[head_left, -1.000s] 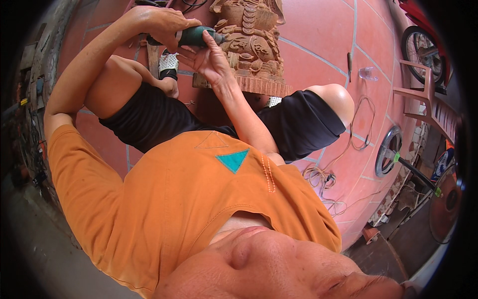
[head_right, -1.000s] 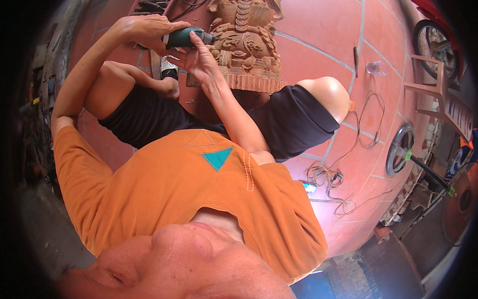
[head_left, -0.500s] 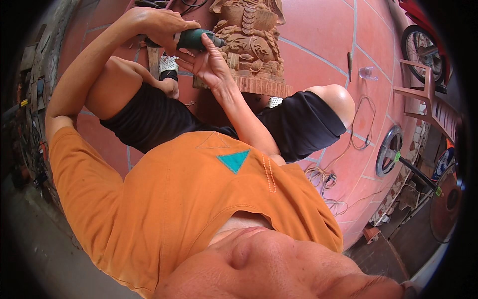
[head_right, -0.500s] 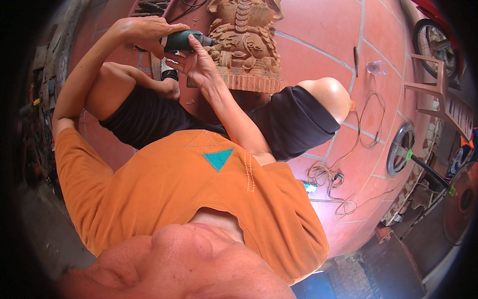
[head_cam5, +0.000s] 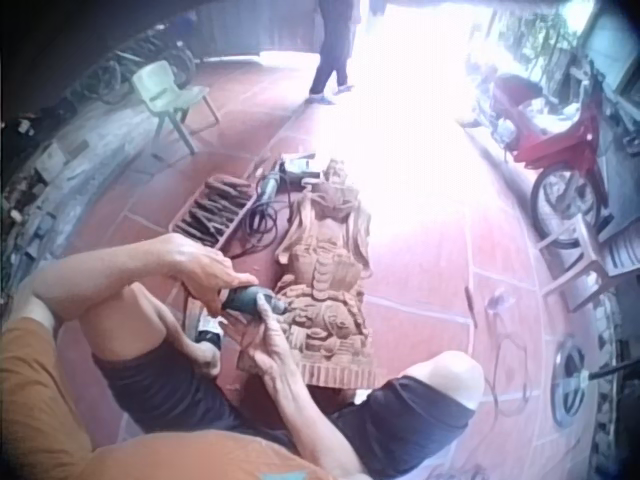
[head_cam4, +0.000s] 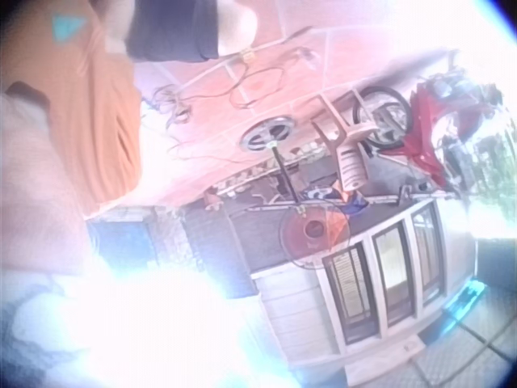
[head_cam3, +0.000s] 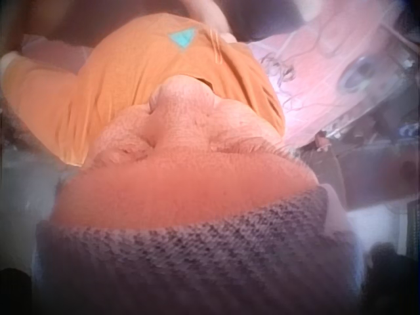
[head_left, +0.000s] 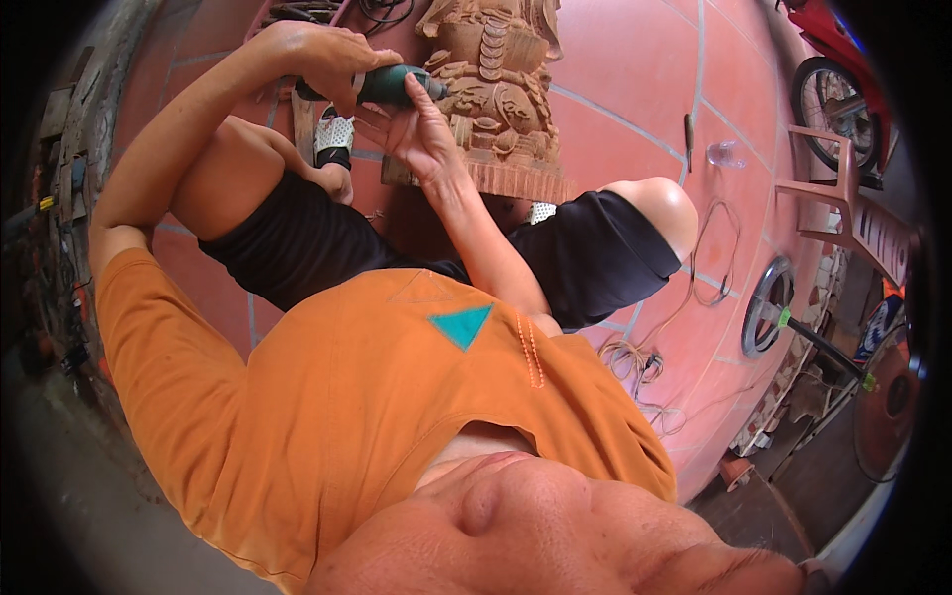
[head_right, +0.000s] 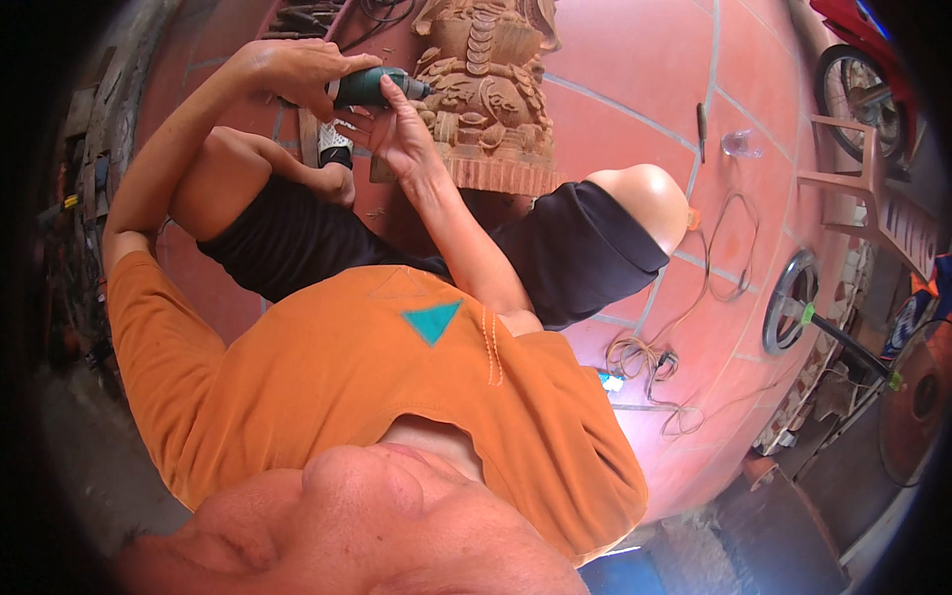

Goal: The person uses a handheld rotary tool to carve details into a wooden sculpture of a seated figure. They hold the tool with both hands and work on the lower portion of the figure, removing wood shavings as they refine the surface.

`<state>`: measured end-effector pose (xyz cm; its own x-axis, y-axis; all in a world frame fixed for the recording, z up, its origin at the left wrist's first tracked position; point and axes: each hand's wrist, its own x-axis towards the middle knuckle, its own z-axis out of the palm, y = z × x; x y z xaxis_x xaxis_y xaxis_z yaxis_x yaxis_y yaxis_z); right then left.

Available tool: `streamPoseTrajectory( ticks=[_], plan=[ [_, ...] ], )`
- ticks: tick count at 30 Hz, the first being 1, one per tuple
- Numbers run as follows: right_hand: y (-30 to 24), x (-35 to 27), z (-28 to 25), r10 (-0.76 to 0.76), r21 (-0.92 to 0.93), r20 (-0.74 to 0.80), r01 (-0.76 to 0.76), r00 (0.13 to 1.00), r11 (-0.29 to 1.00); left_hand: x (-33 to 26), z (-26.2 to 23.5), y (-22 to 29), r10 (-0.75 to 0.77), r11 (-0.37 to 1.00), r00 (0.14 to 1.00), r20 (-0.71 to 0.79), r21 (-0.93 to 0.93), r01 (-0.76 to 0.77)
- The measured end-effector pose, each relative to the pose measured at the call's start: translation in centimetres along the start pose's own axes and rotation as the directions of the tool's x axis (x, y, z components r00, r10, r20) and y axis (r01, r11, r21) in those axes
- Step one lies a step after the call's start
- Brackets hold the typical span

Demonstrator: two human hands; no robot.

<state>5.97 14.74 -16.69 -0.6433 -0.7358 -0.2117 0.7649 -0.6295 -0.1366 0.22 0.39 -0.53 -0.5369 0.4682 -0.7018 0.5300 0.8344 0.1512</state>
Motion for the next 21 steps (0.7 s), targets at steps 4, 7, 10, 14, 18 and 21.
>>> streamPoseTrajectory(
  ticks=[4, 7, 10, 14, 18, 21],
  plan=[
    [0.4, -0.2, 0.3, -0.021, 0.002, -0.015, 0.021, 1.0, 1.0, -0.1, 0.0, -0.3, 0.022, 0.999, 1.0, -0.006, -0.049, -0.023],
    [0.4, -0.1, 0.4, 0.015, 0.019, -0.012, -0.015, 1.0, 1.0, -0.5, -0.6, 0.0, 0.018, 1.0, 0.999, 0.036, -0.02, -0.017],
    [0.3, 0.4, -0.6, 0.013, 0.006, -0.006, -0.013, 1.0, 1.0, -0.6, -1.1, 0.1, 0.022, 1.0, 0.998, 0.065, -0.008, -0.021],
    [0.0, 0.2, -0.5, 0.022, 0.04, 0.009, -0.022, 1.0, 0.999, 0.1, -0.8, -0.5, 0.024, 0.996, 0.998, 0.052, 0.09, -0.029],
    [0.1, -0.5, 0.7, 0.017, 0.021, -0.033, -0.017, 0.999, 1.0, -0.6, -1.1, 0.1, -0.001, 0.999, 0.997, 0.074, 0.054, -0.003],
    [0.1, -0.2, 0.3, 0.001, 0.033, -0.029, 0.0, 1.0, 0.999, -0.6, -1.2, 0.2, -0.018, 0.999, 0.996, 0.083, 0.028, 0.016]
  ],
)
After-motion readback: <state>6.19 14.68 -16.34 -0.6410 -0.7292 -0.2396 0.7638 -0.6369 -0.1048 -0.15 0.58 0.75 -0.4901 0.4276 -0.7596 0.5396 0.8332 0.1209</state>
